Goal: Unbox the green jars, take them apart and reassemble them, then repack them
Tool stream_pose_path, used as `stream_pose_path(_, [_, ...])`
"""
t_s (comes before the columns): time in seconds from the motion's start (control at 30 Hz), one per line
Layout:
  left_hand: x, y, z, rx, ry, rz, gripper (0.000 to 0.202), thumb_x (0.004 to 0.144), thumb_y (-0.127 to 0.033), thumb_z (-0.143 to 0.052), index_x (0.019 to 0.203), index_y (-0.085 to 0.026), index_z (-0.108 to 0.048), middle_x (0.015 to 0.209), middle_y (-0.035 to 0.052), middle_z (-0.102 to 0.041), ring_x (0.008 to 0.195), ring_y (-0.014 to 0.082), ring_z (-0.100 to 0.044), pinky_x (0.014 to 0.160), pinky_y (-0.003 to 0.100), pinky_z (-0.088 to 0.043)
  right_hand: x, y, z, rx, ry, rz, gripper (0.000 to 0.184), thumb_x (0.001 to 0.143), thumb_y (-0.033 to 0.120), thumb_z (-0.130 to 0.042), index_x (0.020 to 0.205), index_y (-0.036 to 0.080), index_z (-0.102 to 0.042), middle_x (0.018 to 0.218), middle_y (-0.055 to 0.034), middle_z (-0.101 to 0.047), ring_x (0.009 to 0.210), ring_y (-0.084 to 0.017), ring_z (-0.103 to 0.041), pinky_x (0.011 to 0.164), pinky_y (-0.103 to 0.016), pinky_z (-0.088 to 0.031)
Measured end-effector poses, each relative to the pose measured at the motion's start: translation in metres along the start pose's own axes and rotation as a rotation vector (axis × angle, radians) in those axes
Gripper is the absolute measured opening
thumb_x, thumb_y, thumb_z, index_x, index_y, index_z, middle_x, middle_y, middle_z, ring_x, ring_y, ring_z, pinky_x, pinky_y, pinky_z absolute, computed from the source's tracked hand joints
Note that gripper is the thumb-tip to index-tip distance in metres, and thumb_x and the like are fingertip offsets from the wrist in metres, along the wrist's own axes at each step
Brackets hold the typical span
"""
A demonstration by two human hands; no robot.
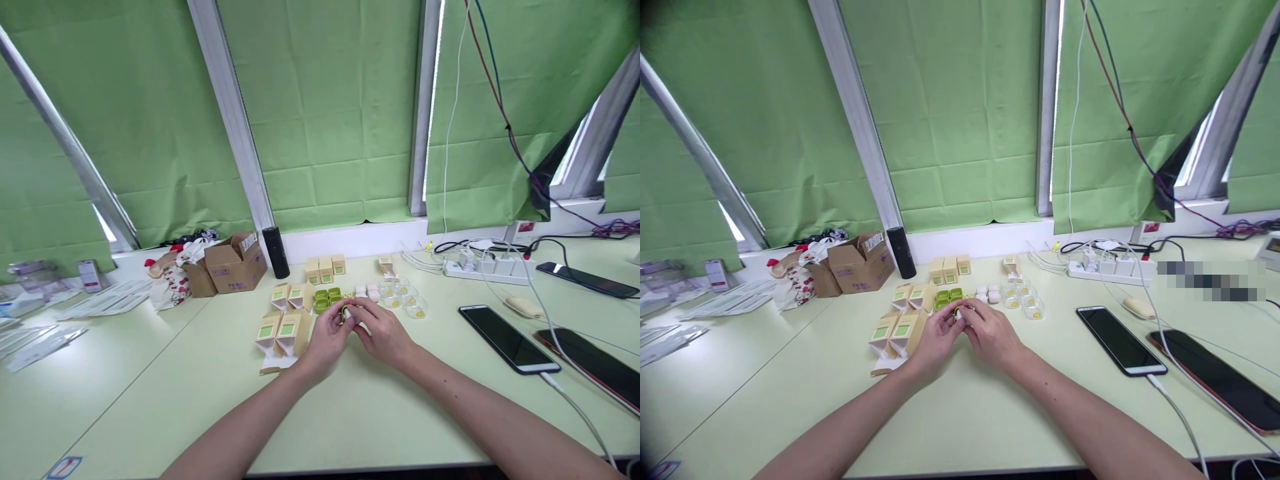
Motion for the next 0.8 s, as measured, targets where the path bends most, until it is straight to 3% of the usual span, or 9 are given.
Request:
stream_pose_path(0.37, [0.0, -0.001, 0.0, -0.008, -0.02, 0.021, 0.056, 0.088, -0.045, -0.079, 0.132, -0.014, -0.067, 0.133, 0.0178, -0.07, 0.124, 0.0287, -0.067, 0.108, 0.042, -0.053, -0.003, -0.003, -0.004, 0.034, 0.013, -0.021, 0.04, 0.097, 0.007, -0.051, 0.134, 0.021, -0.057, 0.127, -0.0155, -0.068, 0.111, -0.027, -0.071, 0.083, -0.042, -0.067])
stream_pose_path(0.57, [0.004, 0.003, 0.004, -0.066, -0.031, 0.054, 0.062, 0.083, -0.044, -0.084, 0.134, -0.013, -0.066, 0.128, 0.0179, -0.073, 0.119, 0.0293, -0.069, 0.103, 0.043, -0.056, -0.002, -0.006, -0.002, 0.144, 0.029, -0.102, 0.058, 0.096, 0.011, -0.056, 0.151, 0.023, -0.042, 0.135, -0.0172, -0.063, 0.122, -0.031, -0.066, 0.093, -0.049, -0.065])
stream_pose_path(0.8, [0.007, 0.005, 0.008, -0.114, -0.014, 0.068, 0.07, 0.075, -0.043, -0.091, 0.133, -0.013, -0.066, 0.128, 0.0193, -0.073, 0.12, 0.0319, -0.07, 0.104, 0.045, -0.056, -0.003, -0.014, -0.005, 0.211, 0.04, -0.177, 0.054, 0.092, 0.006, -0.054, 0.142, 0.025, -0.046, 0.121, -0.0134, -0.067, 0.092, -0.025, -0.069, 0.078, -0.044, -0.065])
Point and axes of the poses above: each hand's wrist, its own x-axis towards the middle knuckle, its own z-axis out of the back of the hand, y = z × x, the point moved 4 cm from there along x, towards the middle knuckle
